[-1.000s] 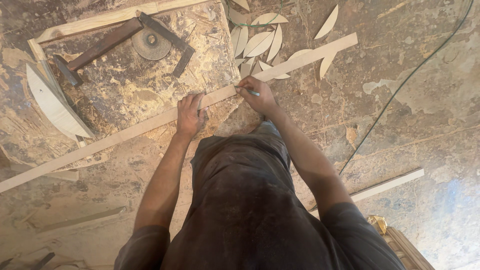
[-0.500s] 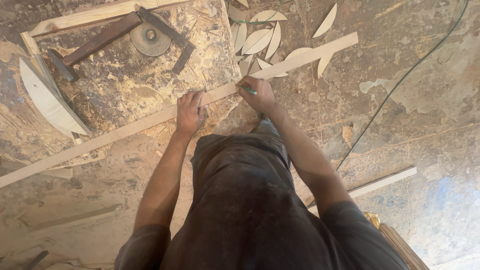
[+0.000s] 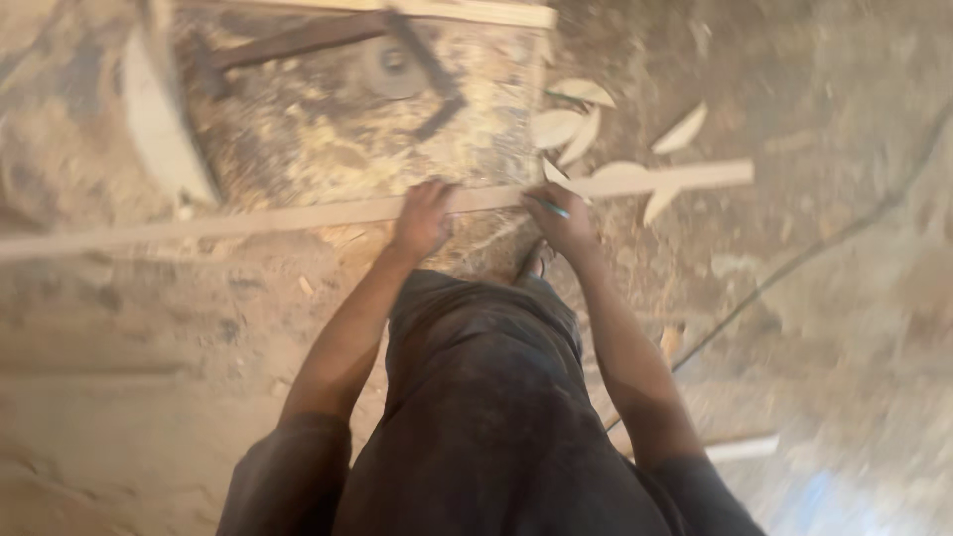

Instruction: The person marks a wooden plank with a pencil and then uses a handheld circular saw to cut the plank into smaller pieces. The person repeats the marking and cutting process on the same plank multiple times.

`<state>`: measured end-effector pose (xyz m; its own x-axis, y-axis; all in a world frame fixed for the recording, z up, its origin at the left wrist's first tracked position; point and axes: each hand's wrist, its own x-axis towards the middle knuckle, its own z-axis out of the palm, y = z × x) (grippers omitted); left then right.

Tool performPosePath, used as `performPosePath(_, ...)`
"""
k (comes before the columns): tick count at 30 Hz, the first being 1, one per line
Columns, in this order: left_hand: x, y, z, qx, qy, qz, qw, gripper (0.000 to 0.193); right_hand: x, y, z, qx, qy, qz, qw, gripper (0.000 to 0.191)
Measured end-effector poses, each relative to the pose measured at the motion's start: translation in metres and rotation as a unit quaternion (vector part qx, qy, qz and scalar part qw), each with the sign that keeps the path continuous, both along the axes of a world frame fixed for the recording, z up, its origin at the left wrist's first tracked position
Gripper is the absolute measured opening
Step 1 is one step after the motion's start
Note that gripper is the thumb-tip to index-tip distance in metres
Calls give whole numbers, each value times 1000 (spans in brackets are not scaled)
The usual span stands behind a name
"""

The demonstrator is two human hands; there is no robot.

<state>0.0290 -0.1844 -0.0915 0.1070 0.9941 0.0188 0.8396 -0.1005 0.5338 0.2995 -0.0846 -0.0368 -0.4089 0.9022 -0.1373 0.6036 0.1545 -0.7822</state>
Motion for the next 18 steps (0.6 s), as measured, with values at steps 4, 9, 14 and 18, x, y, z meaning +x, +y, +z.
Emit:
performPosePath(4,-6,11,-12,13,-11,1,1000,68,15,-4,7,59,-39,122,990,17)
performPosePath(9,-17,24,-19,-17,27,-13,999,67,-37,22,24,-84,43,62,994,18)
performPosePath(14,-25,33,-24,-11,-9,-10,1000,45,-176,32,53,-149,78,184,968,18)
performPosePath(18,-31,45,-20,-126,-678,165,705,31,-308,4,72,-123,7,329,936,17)
